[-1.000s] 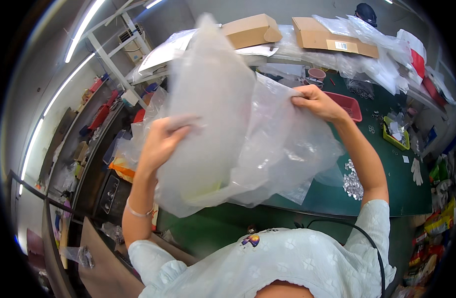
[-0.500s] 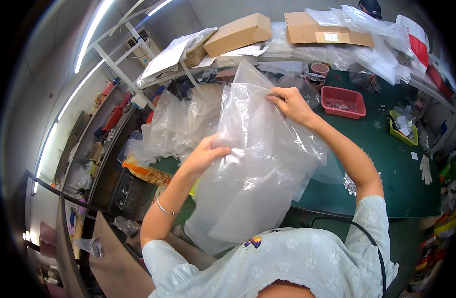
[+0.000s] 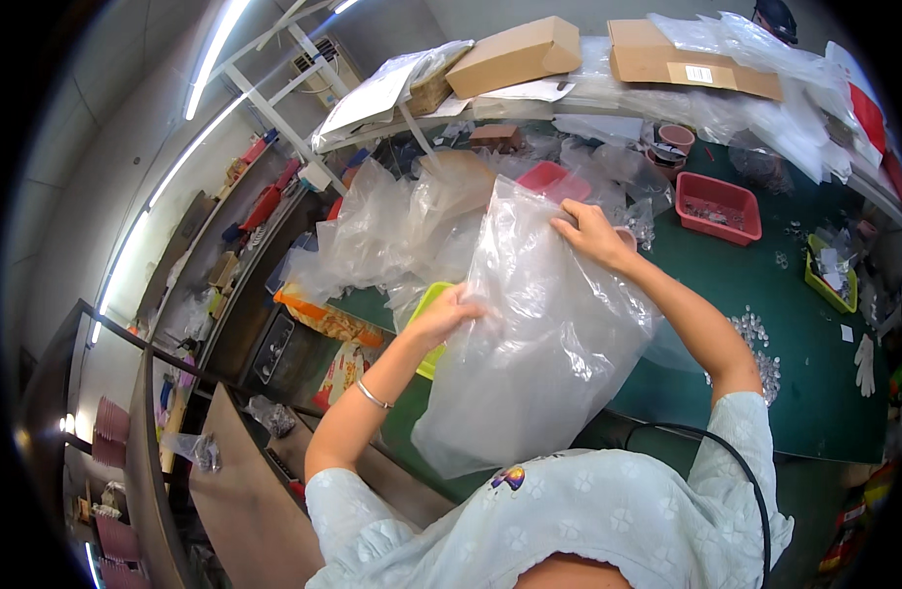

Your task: The person unpacks a large plastic bag containing small silver discs and pours them onto a green table. They then pick up the discs one by one, inspect them, and place them into a pile. The person occasionally moves a yellow basket and handles other plastic bags during the process.

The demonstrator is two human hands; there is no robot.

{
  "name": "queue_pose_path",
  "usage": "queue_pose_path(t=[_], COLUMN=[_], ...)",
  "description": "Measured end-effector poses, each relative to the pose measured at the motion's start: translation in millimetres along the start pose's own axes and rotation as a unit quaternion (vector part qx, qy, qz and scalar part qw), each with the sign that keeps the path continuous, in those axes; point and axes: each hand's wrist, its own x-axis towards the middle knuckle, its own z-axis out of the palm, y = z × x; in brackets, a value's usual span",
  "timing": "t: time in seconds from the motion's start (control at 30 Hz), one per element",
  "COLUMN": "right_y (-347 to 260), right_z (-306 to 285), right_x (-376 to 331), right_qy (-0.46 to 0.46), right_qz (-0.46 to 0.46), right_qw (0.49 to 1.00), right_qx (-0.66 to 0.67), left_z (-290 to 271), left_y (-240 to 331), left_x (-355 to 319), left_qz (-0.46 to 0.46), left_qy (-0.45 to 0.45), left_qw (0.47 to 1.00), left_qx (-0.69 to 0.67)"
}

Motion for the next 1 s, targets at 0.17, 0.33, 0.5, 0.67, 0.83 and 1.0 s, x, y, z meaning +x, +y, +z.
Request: queue_pose_path(t=[0.17,0.33,0.5,0.67,0.83,1.0], right_y=[0,10,29,61,45,58], right_z=[20,28,18,14,15,3], right_x=[-2,0,-3,-36,-64,-73], right_qy=[0.050,0.047,-0.043,-0.293,-0.308,-0.264], right_qz=[0.002,-0.018,0.025,0.090,0.208,0.246], right_qw=[0.997,0.998,0.986,0.947,0.893,0.887], right_qx=[-0.063,-0.029,0.162,0.096,0.253,0.289], left_z=[0,22,-21,-32,-44,-15], left_y=[-4,-19,-34,-39,-44,-23], left_x=[2,-2,4,13,31,44], left_qz=[0.023,0.179,0.102,0.136,0.160,0.282], left_qy=[0.148,0.199,0.195,0.142,0.104,0.341], left_qw=[0.981,0.886,0.951,0.968,0.955,0.773], left_qx=[0.126,0.380,0.219,0.155,0.225,0.454])
